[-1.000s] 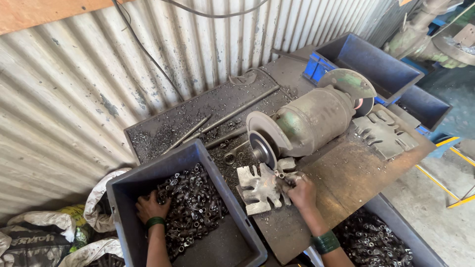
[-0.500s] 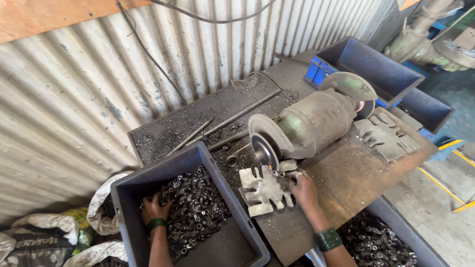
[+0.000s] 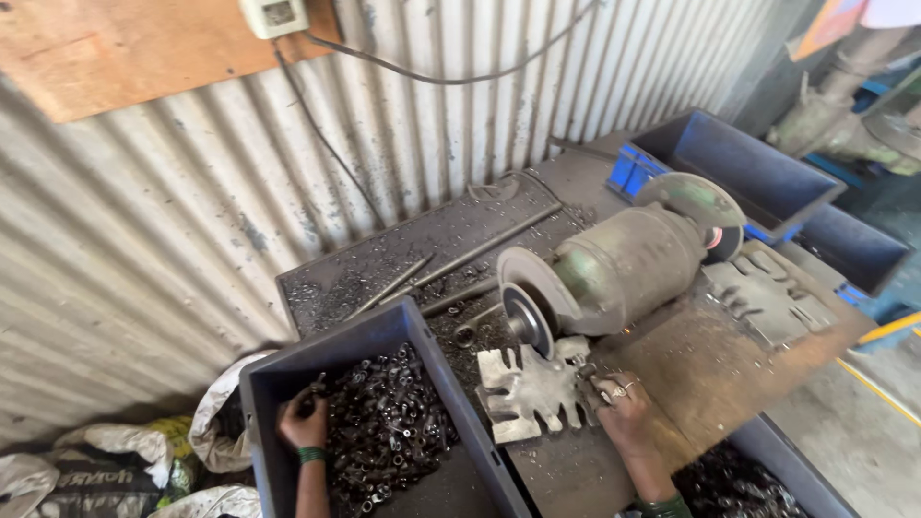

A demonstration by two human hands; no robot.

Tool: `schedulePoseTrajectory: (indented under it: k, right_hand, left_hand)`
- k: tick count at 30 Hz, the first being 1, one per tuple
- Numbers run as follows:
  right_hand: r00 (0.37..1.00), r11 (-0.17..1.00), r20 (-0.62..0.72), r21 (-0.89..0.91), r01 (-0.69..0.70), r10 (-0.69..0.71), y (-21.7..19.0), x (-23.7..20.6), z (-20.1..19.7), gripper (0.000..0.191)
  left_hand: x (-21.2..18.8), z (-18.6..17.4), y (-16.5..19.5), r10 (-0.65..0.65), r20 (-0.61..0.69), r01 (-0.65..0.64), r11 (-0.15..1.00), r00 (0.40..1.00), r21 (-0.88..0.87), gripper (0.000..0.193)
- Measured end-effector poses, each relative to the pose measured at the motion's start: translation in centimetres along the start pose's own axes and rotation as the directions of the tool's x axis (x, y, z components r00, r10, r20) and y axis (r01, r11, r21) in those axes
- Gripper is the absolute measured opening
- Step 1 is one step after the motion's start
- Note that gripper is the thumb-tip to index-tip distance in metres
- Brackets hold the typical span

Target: The person repeatedly picks small metal parts from a bin and presses them against a rotating grinding wheel to smooth or deburr edges. Finished parts are placed into a second bin. The process is continuous and repetitive throughout the clip.

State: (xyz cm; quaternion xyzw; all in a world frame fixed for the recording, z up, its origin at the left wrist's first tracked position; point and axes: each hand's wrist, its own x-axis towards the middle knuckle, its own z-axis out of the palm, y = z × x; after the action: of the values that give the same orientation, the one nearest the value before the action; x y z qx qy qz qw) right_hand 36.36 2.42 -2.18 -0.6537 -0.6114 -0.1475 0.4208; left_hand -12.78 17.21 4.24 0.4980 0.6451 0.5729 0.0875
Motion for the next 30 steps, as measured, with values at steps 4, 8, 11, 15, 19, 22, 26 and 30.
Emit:
schedulePoseTrajectory:
  k: [4,8,11,15,19,22,26,30]
  right_hand:
    - [0.987,0.999,0.157,-0.029,-0.042,0.046,1.2,0.9,-6.4,0.027]
    - [0.619,0.747,0.418,-0.346,-0.568,0.665,2.4,1.3,-19.0,0.039]
    - [0.647,0.693,0.374,-0.633,-0.346,0.664,2.1,1.6,-21.5,0.049]
    - [0.615,0.773,0.537,-0.116,-0.624,0.577,-2.4,2.2,-15.0,0.053]
    - [0.666,0.957,0.705,-0.063,-0.283,0.243,-11.5,2.2,-6.6,0.061]
    - [0.769,0.940,0.612,0.338,-0.042,-0.185,-16.0,2.9,-3.8,0.067]
    - [0.679,0.878,0.684,0.463,-0.122,-0.267,-17.7,3.1,-1.9,0.056]
    - [0.633,0.875,0.746,0.432,-0.221,-0.208,-16.3,1.8,0.7,0.048]
  left_hand:
    - [0.3,0.0,-0.5,-0.291,0.070,0.299,0.913,0.954,-0.278,0.027]
    - [-0.3,1.0,0.1,-0.380,0.274,0.468,0.720,0.883,-0.512,0.032]
    - [-2.4,1.9,1.5,-0.374,0.564,0.675,0.461,0.736,-0.575,0.033]
    - [-7.3,2.4,4.9,-0.295,0.810,0.814,0.473,0.507,-0.337,0.036]
    - [-12.5,2.7,6.9,-0.128,0.949,0.935,0.251,0.289,-0.251,0.038]
    - [-15.1,2.3,6.6,-0.155,0.955,0.939,0.277,0.254,-0.204,0.038]
    - [-16.6,1.4,5.6,-0.150,0.954,0.933,0.293,0.259,-0.207,0.039]
    - [-17.3,1.1,5.7,-0.258,0.945,0.968,0.201,0.203,-0.153,0.042]
